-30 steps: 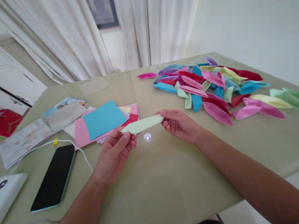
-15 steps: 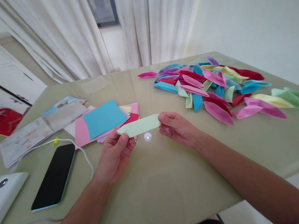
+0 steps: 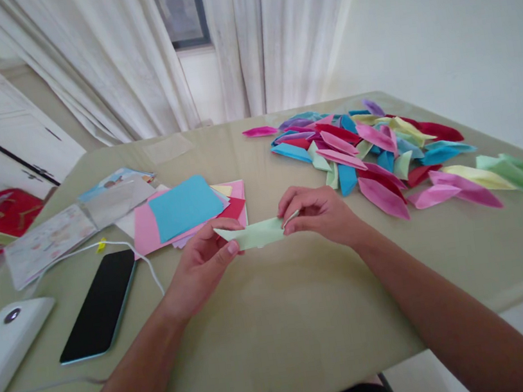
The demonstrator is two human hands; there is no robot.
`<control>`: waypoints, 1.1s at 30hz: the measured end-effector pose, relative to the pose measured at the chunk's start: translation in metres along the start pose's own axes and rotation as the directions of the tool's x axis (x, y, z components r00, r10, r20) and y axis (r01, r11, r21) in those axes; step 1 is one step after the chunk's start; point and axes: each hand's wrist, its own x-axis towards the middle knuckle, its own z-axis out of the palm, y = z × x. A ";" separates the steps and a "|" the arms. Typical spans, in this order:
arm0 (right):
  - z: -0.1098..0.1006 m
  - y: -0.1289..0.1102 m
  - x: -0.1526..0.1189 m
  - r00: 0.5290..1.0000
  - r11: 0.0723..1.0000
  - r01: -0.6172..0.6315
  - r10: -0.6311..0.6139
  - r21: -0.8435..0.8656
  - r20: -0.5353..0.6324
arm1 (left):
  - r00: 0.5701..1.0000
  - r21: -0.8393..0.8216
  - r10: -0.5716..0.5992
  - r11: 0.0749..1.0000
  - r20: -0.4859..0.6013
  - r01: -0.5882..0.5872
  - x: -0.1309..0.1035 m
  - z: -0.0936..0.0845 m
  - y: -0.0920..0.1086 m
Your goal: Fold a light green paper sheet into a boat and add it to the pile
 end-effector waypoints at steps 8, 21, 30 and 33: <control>0.008 0.000 -0.009 0.963 0.821 0.266 -0.248 -0.506 0.104 | 0.962 0.527 0.252 0.835 -0.105 -0.162 0.003 0.005 0.004; -0.006 0.023 -0.002 0.990 0.706 0.014 -0.110 -0.708 -0.090 | 0.902 0.630 0.274 0.777 -0.333 -0.003 0.010 -0.010 -0.009; -0.127 -0.007 0.023 0.856 0.359 -0.361 -0.240 -0.861 -0.459 | 0.971 0.993 0.210 0.058 -0.112 0.102 0.011 -0.028 -0.023; -0.149 -0.017 0.019 0.842 0.378 -0.354 -0.268 -0.855 -0.468 | 0.980 0.997 0.187 0.009 -0.071 0.070 0.010 -0.029 -0.023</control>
